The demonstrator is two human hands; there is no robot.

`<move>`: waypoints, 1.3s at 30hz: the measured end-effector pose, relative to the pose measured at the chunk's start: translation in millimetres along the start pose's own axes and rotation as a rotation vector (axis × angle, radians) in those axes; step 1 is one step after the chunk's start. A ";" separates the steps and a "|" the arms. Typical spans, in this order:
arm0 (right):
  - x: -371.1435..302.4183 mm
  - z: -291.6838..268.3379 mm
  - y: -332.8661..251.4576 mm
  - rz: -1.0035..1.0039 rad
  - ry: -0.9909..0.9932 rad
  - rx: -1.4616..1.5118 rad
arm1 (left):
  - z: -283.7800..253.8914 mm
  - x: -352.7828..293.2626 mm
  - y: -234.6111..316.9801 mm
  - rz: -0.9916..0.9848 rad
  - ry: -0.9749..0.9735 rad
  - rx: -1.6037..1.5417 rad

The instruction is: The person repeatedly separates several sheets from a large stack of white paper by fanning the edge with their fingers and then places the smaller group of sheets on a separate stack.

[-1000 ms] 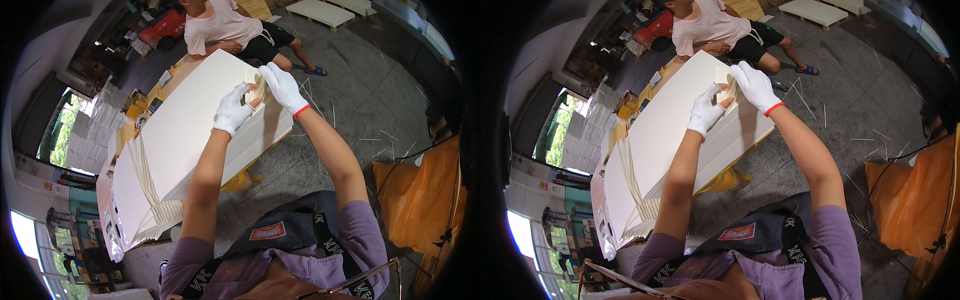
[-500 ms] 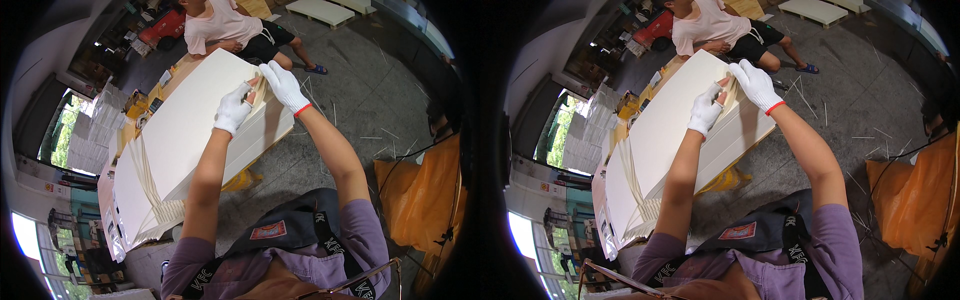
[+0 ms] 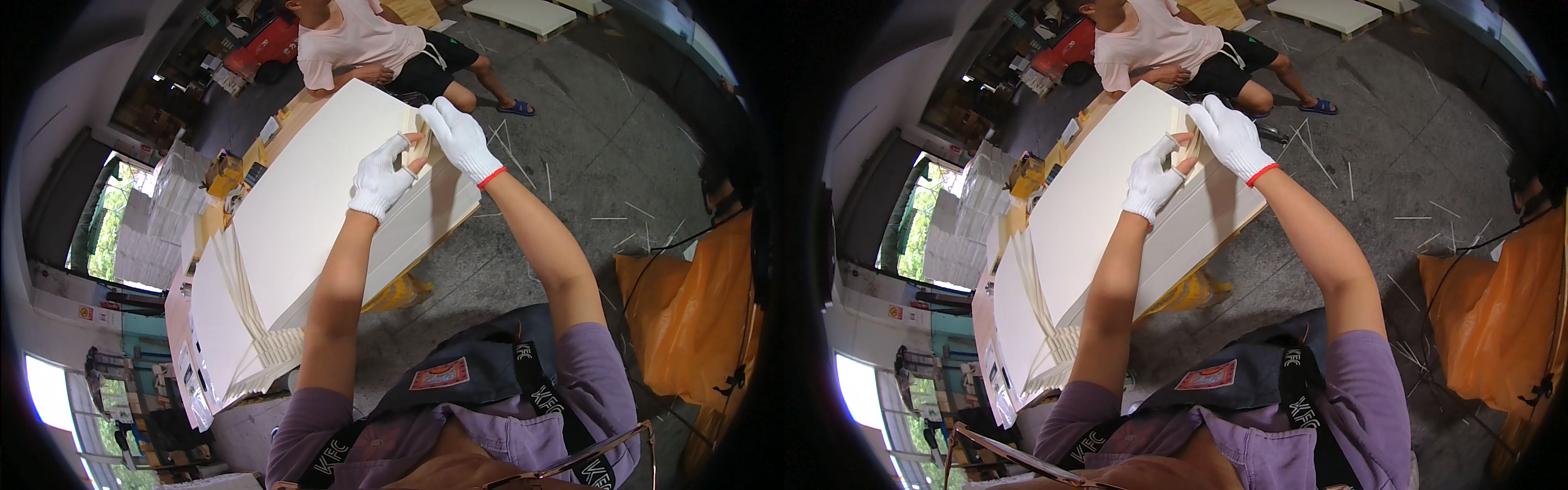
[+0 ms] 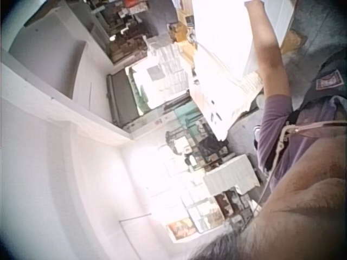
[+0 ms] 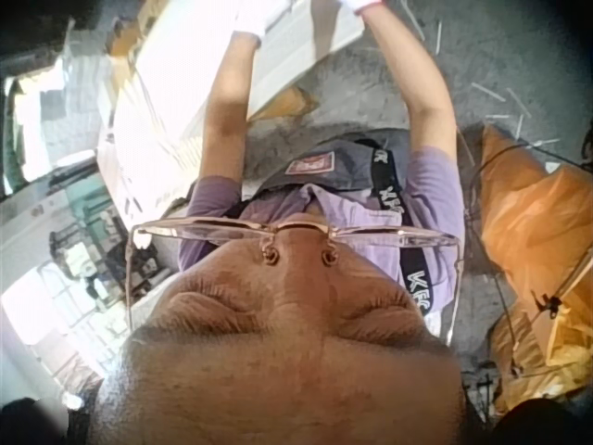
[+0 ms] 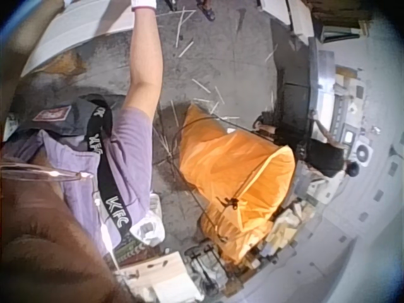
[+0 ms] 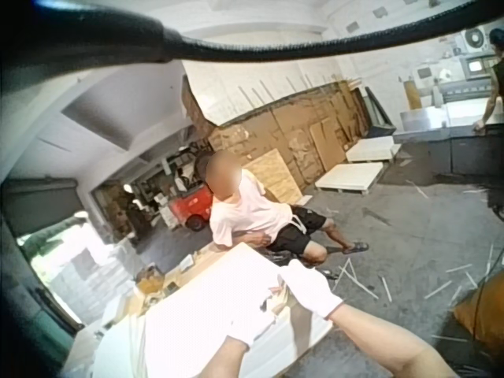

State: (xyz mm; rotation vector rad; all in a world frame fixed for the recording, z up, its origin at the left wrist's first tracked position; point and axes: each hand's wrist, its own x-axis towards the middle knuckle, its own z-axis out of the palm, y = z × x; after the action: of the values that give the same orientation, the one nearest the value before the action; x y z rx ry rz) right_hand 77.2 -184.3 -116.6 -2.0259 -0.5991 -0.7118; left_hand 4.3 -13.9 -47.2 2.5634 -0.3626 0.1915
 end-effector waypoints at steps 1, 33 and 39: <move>0.0 -1.8 -1.2 -0.016 0.008 -0.009 | 0.9 0.5 -1.1 -0.004 0.005 -0.005; 13.5 -30.7 -22.8 0.411 -0.229 0.421 | 6.3 10.1 -21.9 0.039 0.020 -0.179; 4.9 -14.8 -11.3 0.279 -0.079 0.245 | 3.2 5.7 -9.9 -0.044 -0.024 -0.145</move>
State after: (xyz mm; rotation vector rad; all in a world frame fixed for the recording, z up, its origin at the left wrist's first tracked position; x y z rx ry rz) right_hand 69.7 -190.7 -100.1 -1.8655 -0.4147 -0.3740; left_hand 12.8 -8.7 -53.6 2.4297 -0.3168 0.1142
